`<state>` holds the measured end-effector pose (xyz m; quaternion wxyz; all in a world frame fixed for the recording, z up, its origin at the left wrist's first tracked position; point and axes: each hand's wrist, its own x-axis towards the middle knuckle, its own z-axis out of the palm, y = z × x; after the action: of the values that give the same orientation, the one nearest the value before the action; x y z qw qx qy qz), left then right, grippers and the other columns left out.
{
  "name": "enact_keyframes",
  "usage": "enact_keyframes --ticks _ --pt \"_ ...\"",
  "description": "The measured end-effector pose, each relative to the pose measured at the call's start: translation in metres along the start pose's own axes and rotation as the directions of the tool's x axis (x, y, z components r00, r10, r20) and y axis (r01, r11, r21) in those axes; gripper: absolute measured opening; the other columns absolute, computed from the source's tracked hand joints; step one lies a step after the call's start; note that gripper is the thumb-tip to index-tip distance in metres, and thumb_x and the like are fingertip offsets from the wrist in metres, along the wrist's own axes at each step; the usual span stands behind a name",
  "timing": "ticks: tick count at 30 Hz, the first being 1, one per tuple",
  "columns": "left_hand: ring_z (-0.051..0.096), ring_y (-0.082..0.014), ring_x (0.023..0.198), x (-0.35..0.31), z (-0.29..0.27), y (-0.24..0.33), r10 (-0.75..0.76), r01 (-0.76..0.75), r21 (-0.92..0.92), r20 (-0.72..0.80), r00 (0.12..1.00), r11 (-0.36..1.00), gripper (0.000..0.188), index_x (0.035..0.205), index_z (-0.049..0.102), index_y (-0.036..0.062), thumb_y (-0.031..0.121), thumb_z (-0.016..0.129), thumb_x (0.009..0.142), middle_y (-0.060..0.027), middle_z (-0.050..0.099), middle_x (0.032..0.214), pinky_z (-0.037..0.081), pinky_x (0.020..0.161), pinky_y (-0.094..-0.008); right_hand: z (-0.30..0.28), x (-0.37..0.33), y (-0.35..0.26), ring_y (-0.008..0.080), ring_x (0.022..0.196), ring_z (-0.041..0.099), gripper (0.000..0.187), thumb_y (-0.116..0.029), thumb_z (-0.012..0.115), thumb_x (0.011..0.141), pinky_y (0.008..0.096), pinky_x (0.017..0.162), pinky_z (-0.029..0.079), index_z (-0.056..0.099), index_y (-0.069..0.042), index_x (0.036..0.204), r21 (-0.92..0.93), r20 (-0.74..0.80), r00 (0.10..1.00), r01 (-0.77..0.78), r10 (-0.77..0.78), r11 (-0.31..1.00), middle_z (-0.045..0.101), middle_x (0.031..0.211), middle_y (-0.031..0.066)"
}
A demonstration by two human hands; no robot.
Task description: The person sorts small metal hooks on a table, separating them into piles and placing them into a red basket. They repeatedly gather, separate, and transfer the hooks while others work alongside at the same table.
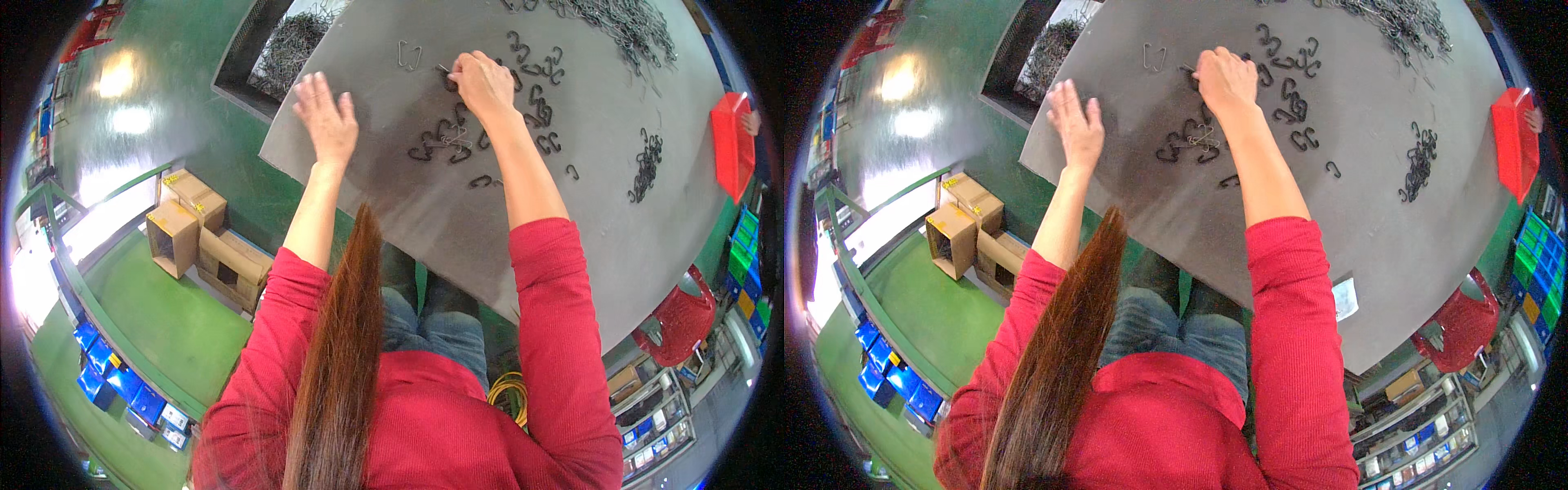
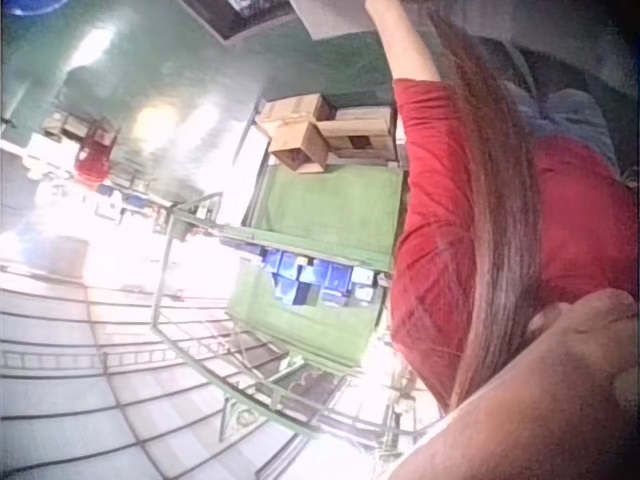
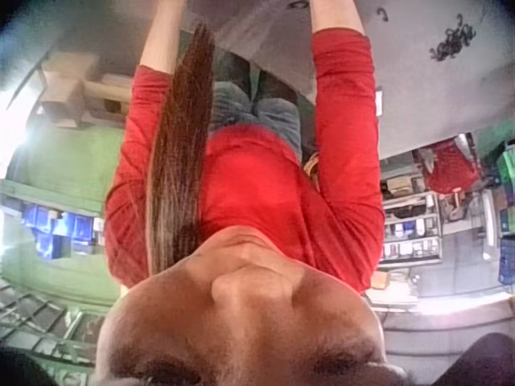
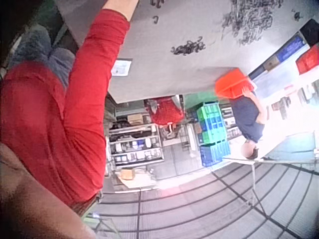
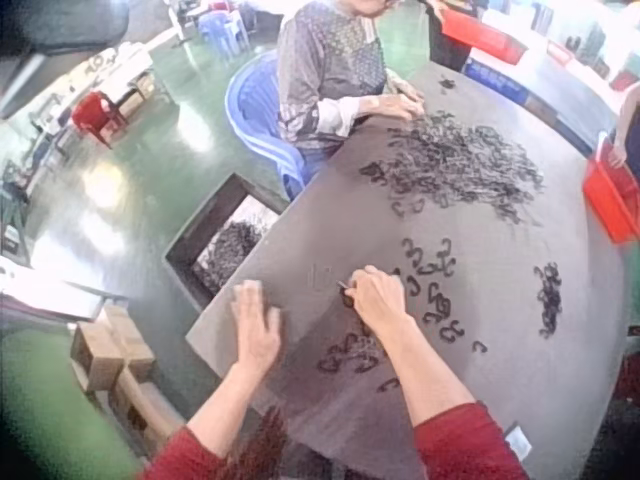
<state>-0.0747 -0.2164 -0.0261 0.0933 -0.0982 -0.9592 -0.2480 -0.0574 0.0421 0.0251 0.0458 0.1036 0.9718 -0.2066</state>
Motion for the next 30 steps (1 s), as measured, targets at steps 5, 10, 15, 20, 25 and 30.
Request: enact_keyframes --ticks 5,10,15,20,25,30 --pt "0.017 -0.0343 0.139 -0.025 -0.009 0.080 0.464 -0.399 -0.276 0.241 0.852 0.875 0.040 0.117 0.056 0.0184 0.024 0.069 0.079 -0.0072 0.036 0.141 0.015 0.109 -0.0573 -0.005 0.001 -0.017 0.0283 0.089 0.061 0.015 -0.023 0.063 0.083 0.0393 0.075 0.048 0.066 -0.011 0.091 0.364 -0.106 0.994 0.038 0.000 0.931 0.064 0.091 0.0073" --pt "0.018 -0.0313 0.138 -0.042 -0.001 0.103 0.526 -0.460 -0.266 0.299 0.796 0.847 0.028 0.100 0.060 0.0196 0.025 0.072 0.075 -0.0025 0.037 0.138 0.013 0.109 -0.0582 -0.033 -0.072 0.016 0.0268 0.081 0.062 0.011 -0.016 0.062 0.082 0.0359 0.072 0.048 0.065 -0.010 0.092 0.378 -0.155 0.976 -0.086 0.155 0.922 0.063 0.088 0.0070" --pt "0.018 -0.0307 0.137 -0.040 0.006 0.113 0.526 -0.474 -0.227 0.360 0.771 0.851 0.019 0.092 0.059 0.0132 0.020 0.069 0.078 -0.0036 0.039 0.135 0.012 0.110 -0.0578 -0.026 -0.166 0.039 0.0249 0.083 0.060 0.008 -0.018 0.063 0.082 0.0383 0.070 0.044 0.063 -0.010 0.085 0.098 -0.009 0.954 -0.296 0.299 0.950 0.060 0.085 0.0059" --pt "0.021 -0.0331 0.135 -0.036 -0.009 0.117 0.525 -0.396 -0.407 0.280 0.803 0.823 0.012 0.088 0.056 0.0073 0.014 0.065 0.081 -0.0096 0.039 0.131 0.017 0.108 -0.0585 -0.009 -0.191 0.040 0.0280 0.085 0.058 0.010 -0.018 0.060 0.085 0.0401 0.071 0.042 0.059 -0.008 0.086 -0.161 0.037 0.967 -0.243 0.252 0.957 0.058 0.086 0.0076" --pt "0.046 -0.0252 0.117 -0.016 -0.011 0.094 0.172 -0.056 -0.537 0.168 0.971 0.842 0.010 0.097 0.057 0.0065 0.012 0.059 0.088 -0.0096 0.055 0.117 0.036 0.099 -0.0363 -0.012 -0.184 0.032 0.0293 0.086 0.057 0.011 -0.016 0.058 0.086 0.0410 0.073 0.041 0.057 -0.006 0.090 -0.061 0.001 0.960 -0.279 0.280 0.958 0.058 0.088 0.0090" --pt "0.056 -0.0164 0.102 0.008 -0.021 0.088 -0.070 0.747 -0.630 0.753 0.654 0.211 0.025 0.110 0.057 0.0001 0.019 0.052 0.095 -0.0069 0.061 0.106 0.043 0.089 -0.0293 -0.010 -0.117 -0.013 0.0349 0.088 0.058 0.014 -0.017 0.060 0.084 0.0450 0.075 0.044 0.057 -0.005 0.090 0.269 -0.048 0.971 -0.213 0.234 0.939 0.059 0.092 0.0136"
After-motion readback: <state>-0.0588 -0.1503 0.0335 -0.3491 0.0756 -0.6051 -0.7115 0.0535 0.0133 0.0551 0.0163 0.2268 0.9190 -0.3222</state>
